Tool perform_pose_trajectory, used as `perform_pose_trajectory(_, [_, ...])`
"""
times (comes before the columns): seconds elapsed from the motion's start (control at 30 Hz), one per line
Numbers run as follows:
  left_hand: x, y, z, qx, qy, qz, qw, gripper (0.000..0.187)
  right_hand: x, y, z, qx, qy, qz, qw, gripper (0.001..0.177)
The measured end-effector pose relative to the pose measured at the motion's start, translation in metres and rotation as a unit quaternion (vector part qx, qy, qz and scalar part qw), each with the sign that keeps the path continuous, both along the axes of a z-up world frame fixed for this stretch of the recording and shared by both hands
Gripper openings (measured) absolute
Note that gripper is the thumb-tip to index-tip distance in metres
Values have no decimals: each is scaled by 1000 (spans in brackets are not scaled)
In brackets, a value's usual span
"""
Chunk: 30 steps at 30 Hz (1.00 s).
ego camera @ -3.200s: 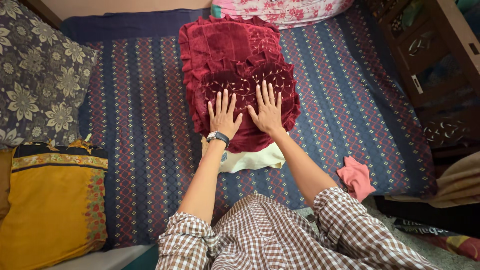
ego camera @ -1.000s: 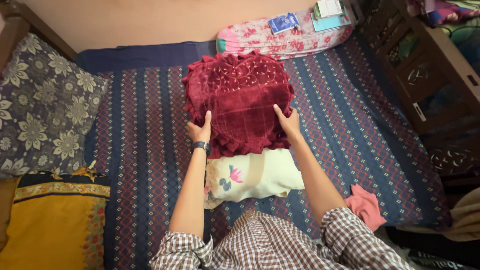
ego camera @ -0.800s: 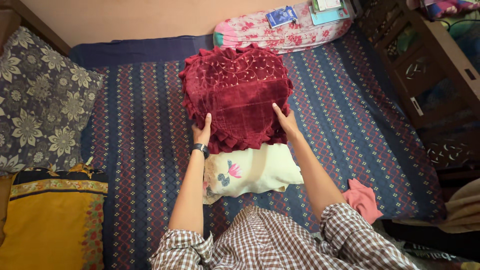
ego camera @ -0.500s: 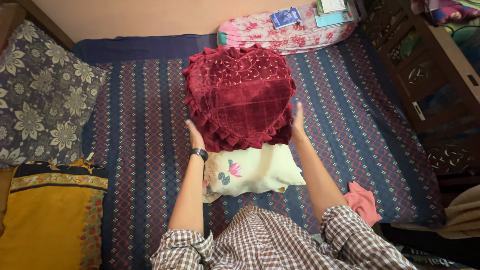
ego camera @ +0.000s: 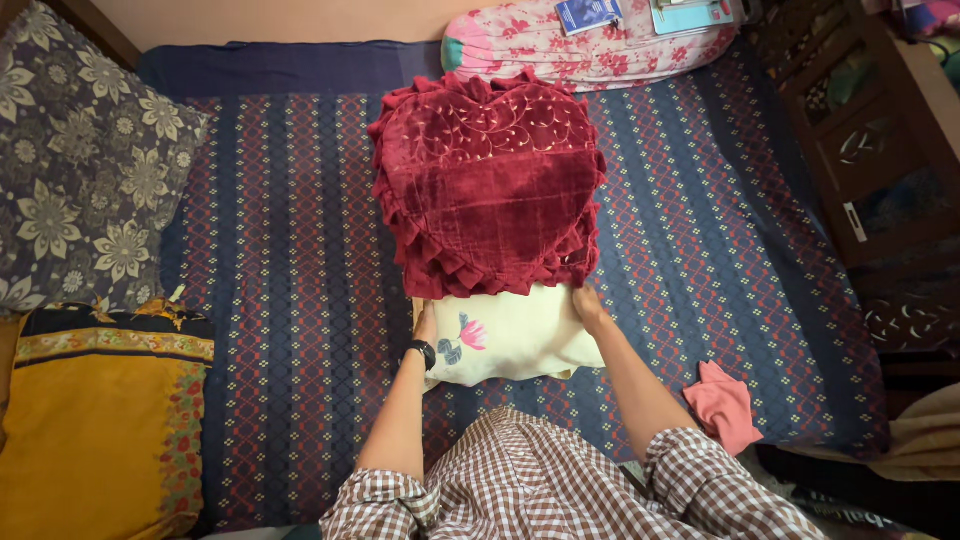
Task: The person arranges several red velvet cushions on a bed, stacking them and smoothing them with their hands. They then use a pink cloth to wipe the surface of the stacked cushions.
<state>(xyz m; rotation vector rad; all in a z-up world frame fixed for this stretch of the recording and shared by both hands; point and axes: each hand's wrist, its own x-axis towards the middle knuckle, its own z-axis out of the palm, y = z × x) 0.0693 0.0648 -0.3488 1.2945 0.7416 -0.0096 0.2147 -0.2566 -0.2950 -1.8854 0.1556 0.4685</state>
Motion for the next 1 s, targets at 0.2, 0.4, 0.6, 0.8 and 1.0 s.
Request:
perform_pose_trajectory(0.2, [1,-4,6,70,115,7,991,94,14,1,-20,-64,-8,5,998,54])
perform_pose_trajectory(0.4, [5,-2,-6,181,141,-3,973,109,19,-5,-42,-46,-30,-13,998,44])
perform_pose_trajectory(0.6, [2,0,8,218,-34,223,949,85,14,-5,-9,155,-69,-216,962,37])
perform_pose_trajectory(0.8, [-3,17,84,-159,-161,297,928,75,13,-7,45,272,-3,-261,926,49])
perform_pose_trajectory(1.0, [13,3,96,97,-144,203,964,68,9,12,82,167,-89,-141,972,58])
